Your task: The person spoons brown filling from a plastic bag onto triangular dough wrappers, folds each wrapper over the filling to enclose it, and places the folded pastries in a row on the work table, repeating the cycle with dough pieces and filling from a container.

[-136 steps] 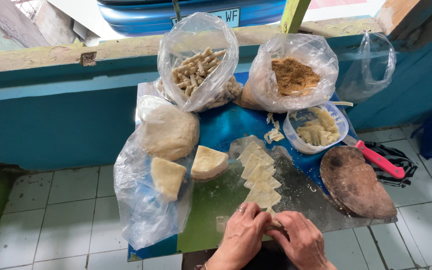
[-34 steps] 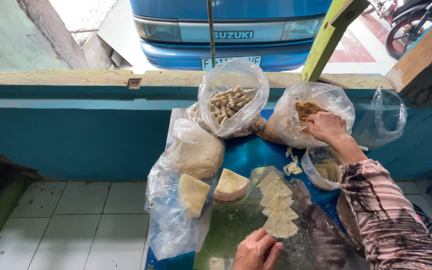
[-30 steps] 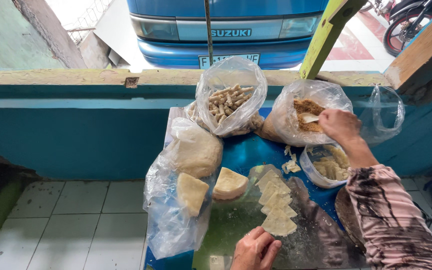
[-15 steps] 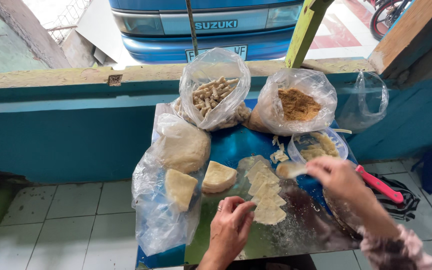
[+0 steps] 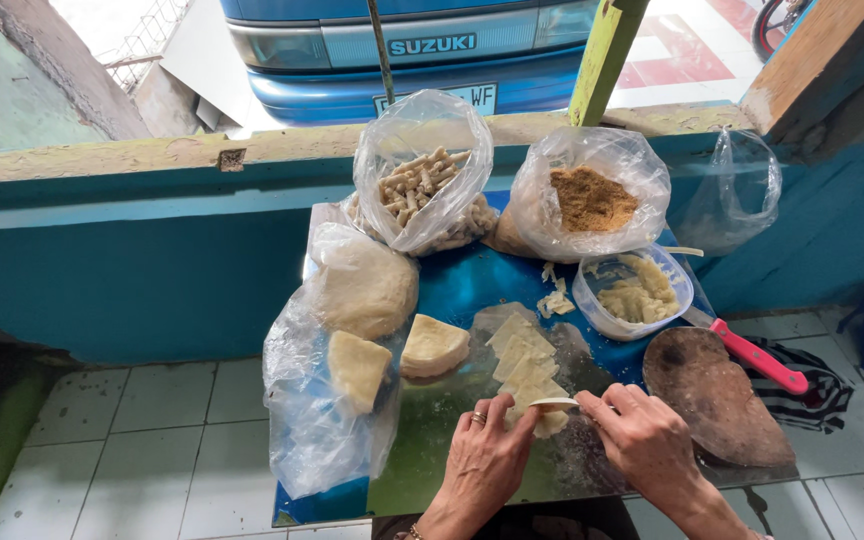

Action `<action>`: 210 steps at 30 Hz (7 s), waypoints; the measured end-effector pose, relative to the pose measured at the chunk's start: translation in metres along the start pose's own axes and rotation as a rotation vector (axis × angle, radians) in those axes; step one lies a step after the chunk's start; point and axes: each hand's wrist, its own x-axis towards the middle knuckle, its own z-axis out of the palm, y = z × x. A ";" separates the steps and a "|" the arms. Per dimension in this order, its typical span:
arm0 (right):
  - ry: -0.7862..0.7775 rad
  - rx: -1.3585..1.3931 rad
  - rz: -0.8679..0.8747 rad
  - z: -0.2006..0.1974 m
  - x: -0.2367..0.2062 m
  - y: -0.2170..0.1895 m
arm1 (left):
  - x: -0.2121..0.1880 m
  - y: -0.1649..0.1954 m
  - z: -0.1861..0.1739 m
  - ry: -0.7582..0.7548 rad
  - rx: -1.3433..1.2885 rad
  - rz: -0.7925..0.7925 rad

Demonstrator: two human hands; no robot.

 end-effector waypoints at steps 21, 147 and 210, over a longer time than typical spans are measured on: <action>0.009 0.180 0.187 -0.008 -0.009 -0.010 | -0.014 -0.017 -0.019 0.013 -0.140 -0.149; -0.296 0.648 0.433 0.051 0.034 -0.011 | 0.016 -0.021 0.018 -0.053 -0.257 -0.134; -0.188 -0.190 -0.223 0.043 0.024 -0.019 | 0.007 -0.022 0.025 -0.013 -0.079 -0.085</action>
